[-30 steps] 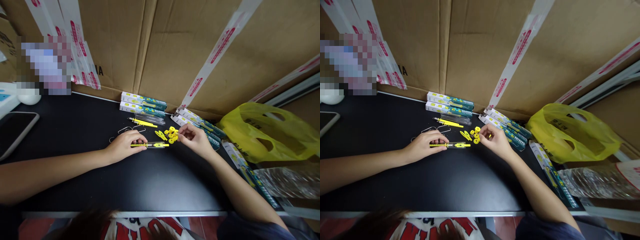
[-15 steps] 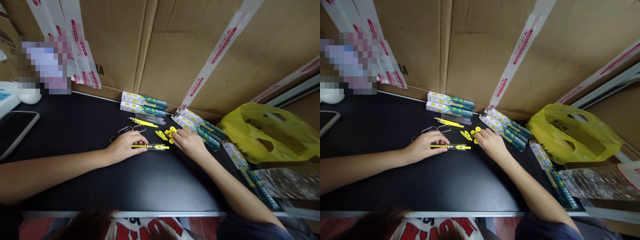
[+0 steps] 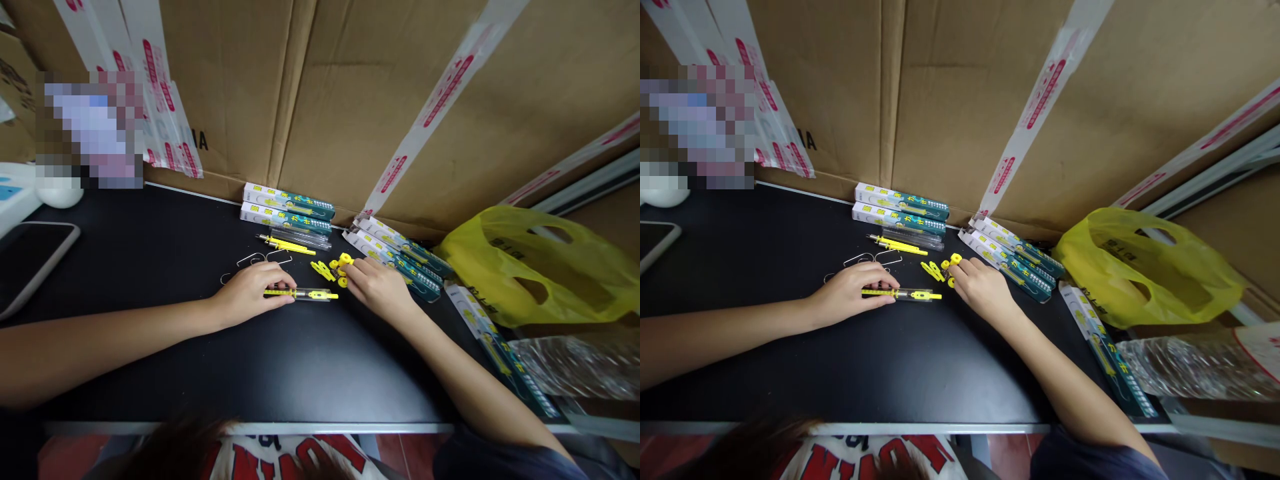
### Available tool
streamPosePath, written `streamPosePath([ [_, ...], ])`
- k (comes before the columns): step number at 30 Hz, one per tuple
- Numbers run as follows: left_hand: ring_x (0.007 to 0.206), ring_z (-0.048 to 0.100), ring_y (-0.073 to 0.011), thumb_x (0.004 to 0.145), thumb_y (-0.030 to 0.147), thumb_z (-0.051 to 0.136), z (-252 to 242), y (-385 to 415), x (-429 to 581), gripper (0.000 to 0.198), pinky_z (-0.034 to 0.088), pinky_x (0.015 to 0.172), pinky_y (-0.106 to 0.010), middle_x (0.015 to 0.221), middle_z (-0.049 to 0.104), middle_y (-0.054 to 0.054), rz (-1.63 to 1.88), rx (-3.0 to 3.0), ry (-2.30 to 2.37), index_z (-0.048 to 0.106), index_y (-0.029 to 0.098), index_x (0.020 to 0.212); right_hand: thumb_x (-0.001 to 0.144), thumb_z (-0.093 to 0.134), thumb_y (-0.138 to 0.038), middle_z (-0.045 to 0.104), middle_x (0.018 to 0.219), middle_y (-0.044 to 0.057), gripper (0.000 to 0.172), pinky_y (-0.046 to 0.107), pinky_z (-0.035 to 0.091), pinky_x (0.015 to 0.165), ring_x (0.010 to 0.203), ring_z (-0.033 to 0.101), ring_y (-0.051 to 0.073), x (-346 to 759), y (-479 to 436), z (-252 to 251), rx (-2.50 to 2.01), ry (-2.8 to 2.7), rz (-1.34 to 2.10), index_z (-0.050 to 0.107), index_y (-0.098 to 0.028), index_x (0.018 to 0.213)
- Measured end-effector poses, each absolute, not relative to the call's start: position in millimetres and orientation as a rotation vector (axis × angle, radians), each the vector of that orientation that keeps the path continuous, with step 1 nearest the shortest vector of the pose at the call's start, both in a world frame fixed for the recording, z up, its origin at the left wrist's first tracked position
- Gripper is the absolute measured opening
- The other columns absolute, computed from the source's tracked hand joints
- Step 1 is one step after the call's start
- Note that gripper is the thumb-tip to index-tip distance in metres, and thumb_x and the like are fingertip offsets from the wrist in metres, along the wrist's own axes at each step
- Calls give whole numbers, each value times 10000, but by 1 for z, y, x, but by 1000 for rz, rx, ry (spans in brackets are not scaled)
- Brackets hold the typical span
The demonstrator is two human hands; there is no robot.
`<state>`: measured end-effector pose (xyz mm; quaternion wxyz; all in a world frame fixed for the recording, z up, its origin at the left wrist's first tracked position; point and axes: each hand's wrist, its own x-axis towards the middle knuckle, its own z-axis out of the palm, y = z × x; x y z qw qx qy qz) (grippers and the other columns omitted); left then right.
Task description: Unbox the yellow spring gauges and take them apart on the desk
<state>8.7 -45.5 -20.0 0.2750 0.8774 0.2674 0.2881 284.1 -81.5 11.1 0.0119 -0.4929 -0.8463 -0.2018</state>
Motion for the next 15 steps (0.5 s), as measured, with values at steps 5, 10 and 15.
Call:
streamPosePath([
  [5, 791, 548, -136, 837, 297, 616, -20, -46, 9, 161, 450, 718, -251, 850, 571, -7, 787, 2327, 718, 649, 202, 963, 933, 439, -276, 667, 930, 54, 200, 262, 446, 683, 774, 608, 161, 270, -94, 11, -1409, -2429, 219, 586, -195, 1042],
  [10, 771, 549, -131, 830, 316, 623, -20, -46, 9, 190, 455, 710, -248, 852, 570, -10, 776, 2298, 655, 649, 196, 975, 853, 584, -363, 635, 837, 31, 273, 233, 443, 544, 631, 557, 127, 256, -103, 1, -1271, -2196, 812, 550, -199, 1068],
  [15, 802, 556, -141, 841, 314, 603, -21, -46, 9, 221, 455, 739, -262, 857, 575, -5, 741, 2320, 674, 612, 202, 1031, 824, 619, -336, 638, 844, 43, 195, 249, 489, 604, 713, 604, 143, 253, -100, -2, -1200, -1998, 938, 571, -186, 938],
])
